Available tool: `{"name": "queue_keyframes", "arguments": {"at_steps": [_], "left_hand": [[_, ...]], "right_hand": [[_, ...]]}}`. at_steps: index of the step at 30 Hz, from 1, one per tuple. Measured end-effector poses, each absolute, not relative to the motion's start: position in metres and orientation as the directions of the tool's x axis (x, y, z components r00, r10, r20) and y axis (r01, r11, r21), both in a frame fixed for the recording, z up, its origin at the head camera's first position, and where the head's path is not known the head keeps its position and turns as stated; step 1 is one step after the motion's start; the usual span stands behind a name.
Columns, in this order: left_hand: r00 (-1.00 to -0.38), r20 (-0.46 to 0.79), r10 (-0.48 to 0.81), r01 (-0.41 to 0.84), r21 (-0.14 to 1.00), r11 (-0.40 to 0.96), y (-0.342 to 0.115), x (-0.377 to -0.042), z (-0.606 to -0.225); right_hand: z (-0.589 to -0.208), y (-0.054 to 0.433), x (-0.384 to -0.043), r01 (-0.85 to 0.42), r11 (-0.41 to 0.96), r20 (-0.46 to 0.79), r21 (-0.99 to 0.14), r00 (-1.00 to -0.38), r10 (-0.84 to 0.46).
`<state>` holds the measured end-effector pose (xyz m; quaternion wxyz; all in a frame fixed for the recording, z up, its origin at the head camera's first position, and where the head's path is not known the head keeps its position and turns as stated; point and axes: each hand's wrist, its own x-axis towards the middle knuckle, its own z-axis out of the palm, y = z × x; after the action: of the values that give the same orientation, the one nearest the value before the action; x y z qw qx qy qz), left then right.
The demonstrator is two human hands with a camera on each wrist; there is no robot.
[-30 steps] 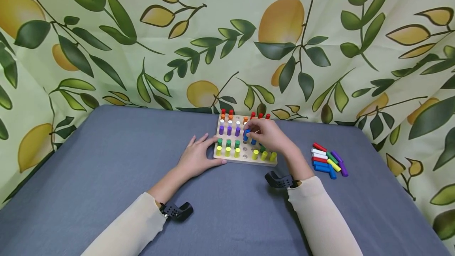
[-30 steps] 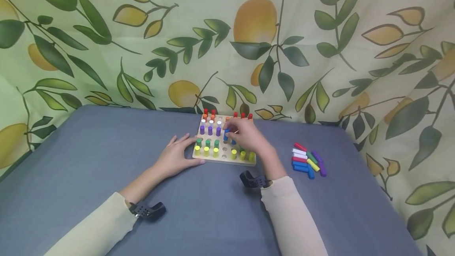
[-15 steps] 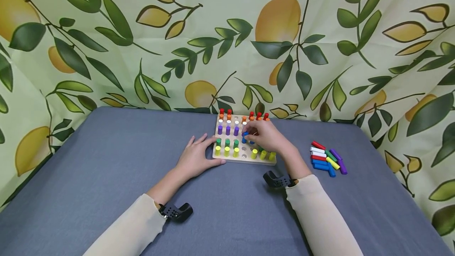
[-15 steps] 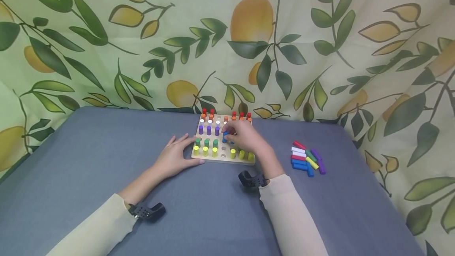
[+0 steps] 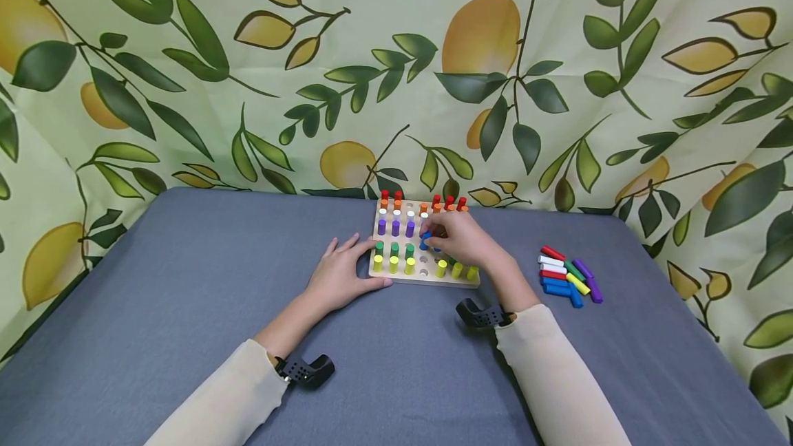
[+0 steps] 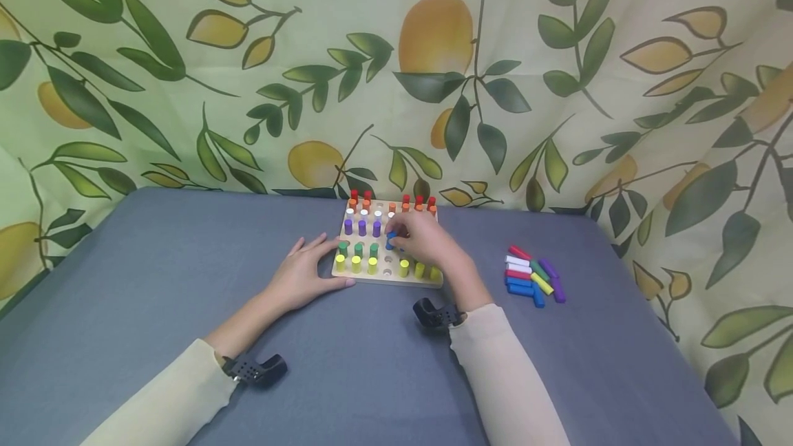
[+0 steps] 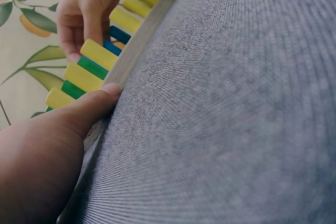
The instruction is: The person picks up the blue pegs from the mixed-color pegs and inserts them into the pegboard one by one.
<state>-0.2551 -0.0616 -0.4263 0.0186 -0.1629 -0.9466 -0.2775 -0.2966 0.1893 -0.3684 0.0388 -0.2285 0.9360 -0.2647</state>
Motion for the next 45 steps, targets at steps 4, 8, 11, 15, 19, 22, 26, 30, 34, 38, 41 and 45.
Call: {"name": "queue_keyframes", "arguments": {"at_steps": [4,8,11,15,19,22,26,30,34,38,41,45], "left_hand": [[-0.944,0.127,0.303,0.324,0.521,0.790,-0.061,-0.255,-0.426],[-0.943,0.128,0.306,0.327,0.521,0.789,-0.060,-0.255,-0.426],[-0.943,0.125,0.308,0.327,0.521,0.789,-0.060,-0.255,-0.426],[-0.942,0.123,0.313,0.330,0.523,0.786,-0.059,-0.254,-0.425],[-0.941,0.124,0.314,0.331,0.528,0.782,-0.057,-0.254,-0.424],[-0.943,0.122,0.311,0.327,0.530,0.782,-0.057,-0.254,-0.426],[-0.944,0.111,0.309,0.319,0.532,0.784,-0.056,-0.254,-0.430],[-0.948,0.100,0.304,0.308,0.537,0.786,-0.056,-0.254,-0.433],[-0.949,0.101,0.297,0.304,0.535,0.789,-0.057,-0.253,-0.431],[-0.949,0.103,0.299,0.306,0.535,0.788,-0.058,-0.253,-0.430],[-0.948,0.103,0.302,0.309,0.535,0.787,-0.058,-0.253,-0.429],[-0.949,0.114,0.294,0.309,0.527,0.792,-0.061,-0.255,-0.427]], "right_hand": [[-0.369,0.190,-0.296,-0.417,0.758,0.059,-0.502,-0.890,-0.451],[-0.368,0.190,-0.294,-0.426,0.764,0.065,-0.484,-0.888,-0.455],[-0.367,0.190,-0.291,-0.420,0.772,0.056,-0.477,-0.891,-0.450],[-0.362,0.192,-0.287,-0.409,0.793,0.038,-0.450,-0.897,-0.441],[-0.354,0.195,-0.282,-0.388,0.812,0.034,-0.436,-0.909,-0.416],[-0.348,0.198,-0.278,-0.368,0.818,0.043,-0.442,-0.920,-0.390],[-0.340,0.207,-0.268,-0.370,0.817,0.070,-0.442,-0.923,-0.379],[-0.336,0.223,-0.257,-0.399,0.812,0.119,-0.425,-0.914,-0.387],[-0.334,0.246,-0.241,-0.440,0.797,0.203,-0.414,-0.898,-0.390],[-0.337,0.272,-0.219,-0.442,0.811,0.260,-0.384,-0.894,-0.364],[-0.341,0.292,-0.204,-0.412,0.840,0.297,-0.353,-0.901,-0.317],[-0.350,0.315,-0.188,-0.364,0.865,0.361,-0.345,-0.903,-0.236]]}}
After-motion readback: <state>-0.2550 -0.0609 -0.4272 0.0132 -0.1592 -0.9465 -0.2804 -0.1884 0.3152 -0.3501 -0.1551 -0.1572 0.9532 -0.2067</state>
